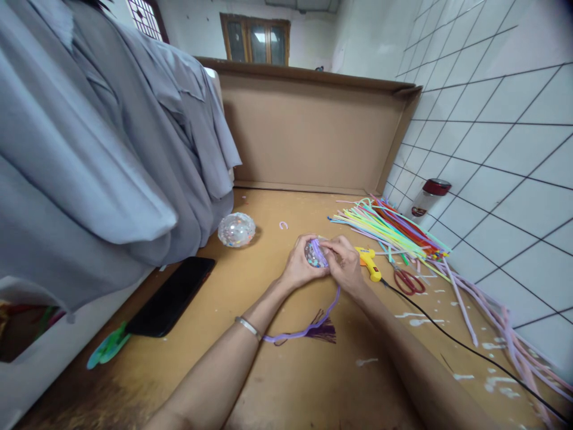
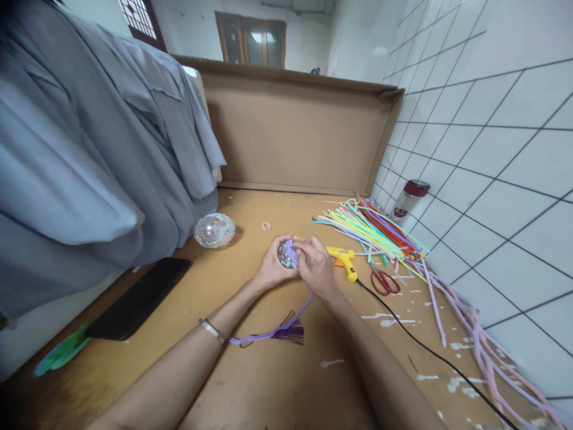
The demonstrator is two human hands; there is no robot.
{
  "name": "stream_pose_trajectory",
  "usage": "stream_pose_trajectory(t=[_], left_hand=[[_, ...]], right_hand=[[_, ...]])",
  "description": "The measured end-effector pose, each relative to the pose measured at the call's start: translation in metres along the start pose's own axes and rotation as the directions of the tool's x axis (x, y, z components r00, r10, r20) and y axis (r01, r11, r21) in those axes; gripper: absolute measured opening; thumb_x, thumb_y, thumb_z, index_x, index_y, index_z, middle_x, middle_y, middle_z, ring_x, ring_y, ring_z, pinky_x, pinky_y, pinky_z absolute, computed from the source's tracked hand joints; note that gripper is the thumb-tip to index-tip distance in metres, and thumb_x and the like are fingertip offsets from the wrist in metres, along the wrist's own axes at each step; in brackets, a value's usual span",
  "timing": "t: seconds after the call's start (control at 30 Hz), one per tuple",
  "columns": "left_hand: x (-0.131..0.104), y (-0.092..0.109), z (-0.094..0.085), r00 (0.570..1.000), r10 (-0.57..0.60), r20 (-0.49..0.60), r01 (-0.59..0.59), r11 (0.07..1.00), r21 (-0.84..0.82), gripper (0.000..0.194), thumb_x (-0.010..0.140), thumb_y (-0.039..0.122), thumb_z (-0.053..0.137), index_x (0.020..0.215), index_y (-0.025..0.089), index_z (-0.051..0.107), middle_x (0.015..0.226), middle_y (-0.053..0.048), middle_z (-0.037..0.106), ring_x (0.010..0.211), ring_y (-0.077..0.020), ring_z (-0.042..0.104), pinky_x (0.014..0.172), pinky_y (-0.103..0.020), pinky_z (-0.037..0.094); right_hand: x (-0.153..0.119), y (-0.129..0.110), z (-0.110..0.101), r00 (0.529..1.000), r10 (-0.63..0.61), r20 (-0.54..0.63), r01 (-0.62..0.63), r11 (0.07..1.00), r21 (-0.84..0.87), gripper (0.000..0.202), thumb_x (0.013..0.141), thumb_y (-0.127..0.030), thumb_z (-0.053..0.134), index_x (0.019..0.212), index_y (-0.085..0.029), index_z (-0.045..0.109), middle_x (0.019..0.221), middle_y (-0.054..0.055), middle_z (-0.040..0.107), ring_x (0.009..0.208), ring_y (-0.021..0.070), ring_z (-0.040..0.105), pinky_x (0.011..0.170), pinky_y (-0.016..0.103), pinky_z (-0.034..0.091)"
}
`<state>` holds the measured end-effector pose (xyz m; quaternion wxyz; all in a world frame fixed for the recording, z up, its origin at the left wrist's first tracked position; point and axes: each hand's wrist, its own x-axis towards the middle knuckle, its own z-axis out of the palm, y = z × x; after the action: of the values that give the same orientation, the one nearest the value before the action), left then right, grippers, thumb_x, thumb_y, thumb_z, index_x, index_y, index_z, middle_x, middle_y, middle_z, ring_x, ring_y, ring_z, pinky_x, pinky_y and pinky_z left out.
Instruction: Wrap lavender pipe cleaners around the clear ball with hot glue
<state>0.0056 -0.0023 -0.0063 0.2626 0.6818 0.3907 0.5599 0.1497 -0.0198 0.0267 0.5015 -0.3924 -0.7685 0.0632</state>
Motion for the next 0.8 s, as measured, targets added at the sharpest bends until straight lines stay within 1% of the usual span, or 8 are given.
stream_pose_trajectory(t=[0.13,0.23,0.37,0.47,0.53,0.6,0.7,0.8], left_hand=[[0.000,-0.003,0.001,1.000,0.000,0.002,0.000,1.000,-0.007,0.075,0.048,0.026,0.083,0.115,0.020,0.049,0.119,-0.010,0.058,0.110,-0.0263,0.059,0.098,-0.044,0.047],[0.001,-0.005,0.001,0.999,-0.042,-0.022,0.041,0.999,-0.034,0.076,0.048,0.027,0.085,0.114,0.022,0.049,0.118,-0.009,0.059,0.109,-0.0259,0.060,0.097,-0.043,0.048],[0.003,-0.001,-0.002,0.985,-0.138,-0.102,0.134,0.990,-0.044,0.077,0.047,0.028,0.086,0.114,0.023,0.049,0.118,-0.008,0.059,0.110,-0.0260,0.059,0.099,-0.044,0.046],[0.005,0.002,-0.005,0.968,-0.158,-0.193,0.152,0.987,-0.049,0.075,0.050,0.027,0.085,0.115,0.024,0.048,0.121,-0.008,0.057,0.112,-0.0253,0.058,0.101,-0.043,0.045],[0.006,0.001,-0.007,0.958,-0.144,-0.247,0.140,0.990,-0.035,0.075,0.051,0.027,0.085,0.116,0.024,0.048,0.123,-0.008,0.056,0.113,-0.0251,0.058,0.102,-0.043,0.044],[0.007,-0.001,-0.007,0.955,-0.111,-0.276,0.113,0.994,-0.006,0.076,0.050,0.027,0.085,0.116,0.023,0.048,0.124,-0.008,0.055,0.116,-0.0256,0.056,0.104,-0.042,0.042],[0.006,-0.003,-0.007,0.960,-0.062,-0.273,0.065,0.998,0.001,0.075,0.049,0.026,0.086,0.114,0.023,0.050,0.124,-0.008,0.055,0.117,-0.0258,0.055,0.105,-0.042,0.042],[0.004,-0.003,-0.006,0.970,-0.019,-0.241,0.027,0.999,0.031,0.074,0.049,0.026,0.085,0.114,0.024,0.050,0.123,-0.008,0.055,0.117,-0.0265,0.055,0.104,-0.043,0.042]], right_hand=[[0.000,0.000,0.000,1.000,-0.001,-0.012,0.001,1.000,0.015,0.024,0.085,-0.016,0.048,0.095,-0.021,0.069,0.084,0.004,0.059,0.080,0.0172,0.059,0.071,0.031,0.048],[0.001,-0.001,0.000,0.997,0.015,-0.074,-0.014,1.000,0.020,0.022,0.085,-0.016,0.048,0.092,-0.020,0.068,0.083,0.004,0.061,0.078,0.0164,0.059,0.072,0.030,0.048],[0.004,0.002,-0.003,0.970,0.090,-0.227,-0.099,0.995,-0.028,0.021,0.084,-0.018,0.046,0.088,-0.019,0.066,0.079,0.003,0.062,0.072,0.0157,0.058,0.068,0.028,0.047],[0.002,0.005,-0.006,0.953,0.152,-0.260,-0.192,0.973,-0.132,0.023,0.085,-0.021,0.043,0.087,-0.019,0.066,0.078,0.004,0.063,0.071,0.0161,0.058,0.068,0.028,0.045],[-0.003,0.002,-0.008,0.957,0.213,-0.194,-0.262,0.926,-0.274,0.025,0.086,-0.022,0.042,0.089,-0.018,0.066,0.083,0.006,0.065,0.076,0.0172,0.059,0.071,0.029,0.045],[-0.009,-0.005,-0.008,0.946,0.317,-0.071,-0.311,0.820,-0.480,0.024,0.086,-0.026,0.044,0.089,-0.017,0.066,0.087,0.009,0.067,0.082,0.0196,0.061,0.074,0.030,0.043],[-0.019,-0.020,-0.006,0.855,0.507,0.111,-0.274,0.621,-0.734,0.030,0.086,-0.037,0.048,0.087,-0.014,0.067,0.088,0.014,0.068,0.084,0.0240,0.062,0.071,0.032,0.041],[-0.027,-0.027,-0.002,0.789,0.573,0.223,-0.190,0.572,-0.798,0.030,0.089,-0.035,0.047,0.093,-0.013,0.066,0.094,0.016,0.067,0.086,0.0239,0.062,0.069,0.031,0.039]])
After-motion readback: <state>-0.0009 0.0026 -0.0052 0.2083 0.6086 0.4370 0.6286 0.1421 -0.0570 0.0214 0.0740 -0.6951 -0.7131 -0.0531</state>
